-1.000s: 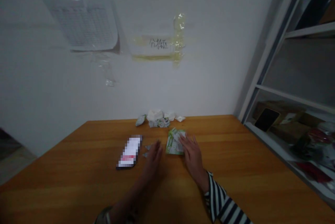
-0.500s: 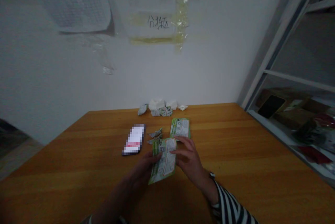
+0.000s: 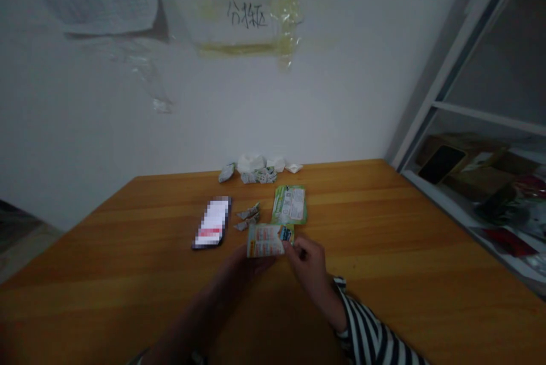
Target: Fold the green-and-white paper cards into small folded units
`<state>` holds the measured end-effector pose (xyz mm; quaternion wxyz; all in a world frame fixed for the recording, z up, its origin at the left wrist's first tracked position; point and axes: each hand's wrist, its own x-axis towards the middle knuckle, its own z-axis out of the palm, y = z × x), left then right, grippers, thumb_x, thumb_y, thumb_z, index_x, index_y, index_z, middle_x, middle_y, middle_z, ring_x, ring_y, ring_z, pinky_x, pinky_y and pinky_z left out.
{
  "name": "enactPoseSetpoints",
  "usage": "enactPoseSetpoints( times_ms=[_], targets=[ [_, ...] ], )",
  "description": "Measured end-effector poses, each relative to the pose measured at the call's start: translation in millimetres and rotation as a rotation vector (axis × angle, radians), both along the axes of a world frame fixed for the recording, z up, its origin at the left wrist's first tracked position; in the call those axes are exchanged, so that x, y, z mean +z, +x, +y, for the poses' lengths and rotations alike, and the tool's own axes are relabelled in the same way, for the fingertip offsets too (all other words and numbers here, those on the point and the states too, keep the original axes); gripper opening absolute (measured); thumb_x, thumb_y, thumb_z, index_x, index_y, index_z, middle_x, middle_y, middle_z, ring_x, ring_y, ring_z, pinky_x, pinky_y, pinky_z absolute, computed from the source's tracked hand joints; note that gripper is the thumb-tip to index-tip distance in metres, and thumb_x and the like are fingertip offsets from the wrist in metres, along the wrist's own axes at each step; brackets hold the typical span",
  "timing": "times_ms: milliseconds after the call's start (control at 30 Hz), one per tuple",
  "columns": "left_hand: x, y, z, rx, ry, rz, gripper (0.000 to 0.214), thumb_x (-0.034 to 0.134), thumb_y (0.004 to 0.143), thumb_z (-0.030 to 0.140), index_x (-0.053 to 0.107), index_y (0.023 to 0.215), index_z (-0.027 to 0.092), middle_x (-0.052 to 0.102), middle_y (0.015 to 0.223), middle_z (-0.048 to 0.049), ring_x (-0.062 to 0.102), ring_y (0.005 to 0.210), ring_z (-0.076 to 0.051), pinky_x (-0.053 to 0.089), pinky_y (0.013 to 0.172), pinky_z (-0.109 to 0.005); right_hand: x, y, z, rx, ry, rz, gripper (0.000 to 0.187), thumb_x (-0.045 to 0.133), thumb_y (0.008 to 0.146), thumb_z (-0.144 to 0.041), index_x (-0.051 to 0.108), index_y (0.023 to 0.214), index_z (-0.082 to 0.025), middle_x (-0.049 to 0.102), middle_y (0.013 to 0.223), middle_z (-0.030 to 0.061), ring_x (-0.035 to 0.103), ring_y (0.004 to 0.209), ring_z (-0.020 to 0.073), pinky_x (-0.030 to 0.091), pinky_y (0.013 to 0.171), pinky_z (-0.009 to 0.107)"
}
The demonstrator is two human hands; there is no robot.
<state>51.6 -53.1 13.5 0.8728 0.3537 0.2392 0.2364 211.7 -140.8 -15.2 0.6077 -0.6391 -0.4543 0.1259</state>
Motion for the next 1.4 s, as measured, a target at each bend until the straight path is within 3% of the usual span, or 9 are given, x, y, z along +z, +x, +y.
enactPoseSetpoints(
  times_ms=[67,133,233,333,567,733,1400],
  targets=[
    [1.6,0.9,-5.1,0.025,0.023,-0.019,0.054,0.054,0.084,0.055,0.066,0.112,0.012,0.07,0.112,-0.0148,0.06,0.112,-0.032,0.044,0.1,-0.042,-1.3,-1.4,-1.5,0.036,-0.016,-0.027,0.041,0.06,0.081,-0.032,0.035,0.051,-0.02,0.028,0.052,-0.0073,0.029,0.048,0.0081,0.024,0.046,0.021],
    [1.7,0.6,-8.6,0.052,0.054,-0.038,0.06,0.055,0.078,0.063,0.068,0.107,0.013,0.07,0.111,-0.0143,0.06,0.112,-0.033,0.045,0.099,-0.043,-1.6,-3.0,-2.7,0.058,-0.029,-0.026,0.041,0.059,0.081,-0.033,0.035,0.051,-0.02,0.029,0.051,-0.0071,0.029,0.047,0.008,0.024,0.045,0.02],
    [0.3,-0.6,-11.5,0.084,0.133,0.026,0.041,0.071,0.074,0.047,0.068,0.1,0.015,0.071,0.111,-0.0111,0.062,0.11,-0.031,0.046,0.098,-0.042,-0.7,-5.5,-3.4,0.058,-0.042,0.019,0.042,0.058,0.081,-0.037,0.034,0.051,-0.02,0.028,0.051,-0.0071,0.028,0.047,0.0079,0.024,0.044,0.02],
    [-0.5,-0.6,-13.5,0.106,0.2,0.118,0.034,0.073,0.075,0.036,0.068,0.101,0.015,0.072,0.11,-0.0103,0.065,0.104,-0.028,0.048,0.095,-0.041,0.2,-7.1,-3.3,0.035,-0.051,0.039,0.042,0.057,0.081,-0.039,0.033,0.051,-0.021,0.028,0.051,-0.0069,0.028,0.047,0.008,0.023,0.043,0.02],
    [2.6,2.9,-15.5,0.181,0.155,0.21,0.04,0.074,0.07,0.047,0.069,0.091,0.013,0.075,0.093,-0.0094,0.068,0.091,-0.026,0.052,0.085,-0.038,0.4,-9.3,-5.0,0.015,-0.053,-0.041,0.041,0.057,0.08,-0.034,0.031,0.051,-0.021,0.028,0.05,-0.0068,0.029,0.046,0.0083,0.024,0.044,0.02],
    [2.5,2.3,-16.7,0.176,0.148,0.196,0.036,0.067,0.077,0.047,0.069,0.088,0.013,0.075,0.092,-0.0093,0.068,0.089,-0.024,0.053,0.083,-0.035,0.9,-12.3,-7.7,-0.003,-0.051,-0.068,0.042,0.057,0.081,-0.034,0.031,0.051,-0.021,0.029,0.05,-0.0069,0.029,0.046,0.0083,0.025,0.043,0.02],
    [7.7,6.6,-23.2,0.281,0.198,0.319,0.046,0.067,0.073,0.055,0.069,0.085,0.011,0.075,0.085,-0.0104,0.07,0.081,-0.025,0.055,0.071,-0.031,5.0,-14.7,-7.7,-0.028,-0.072,-0.087,0.039,0.056,0.08,-0.033,0.034,0.05,-0.021,0.031,0.049,-0.0064,0.031,0.045,0.0086,0.025,0.043,0.021]
  ],
)
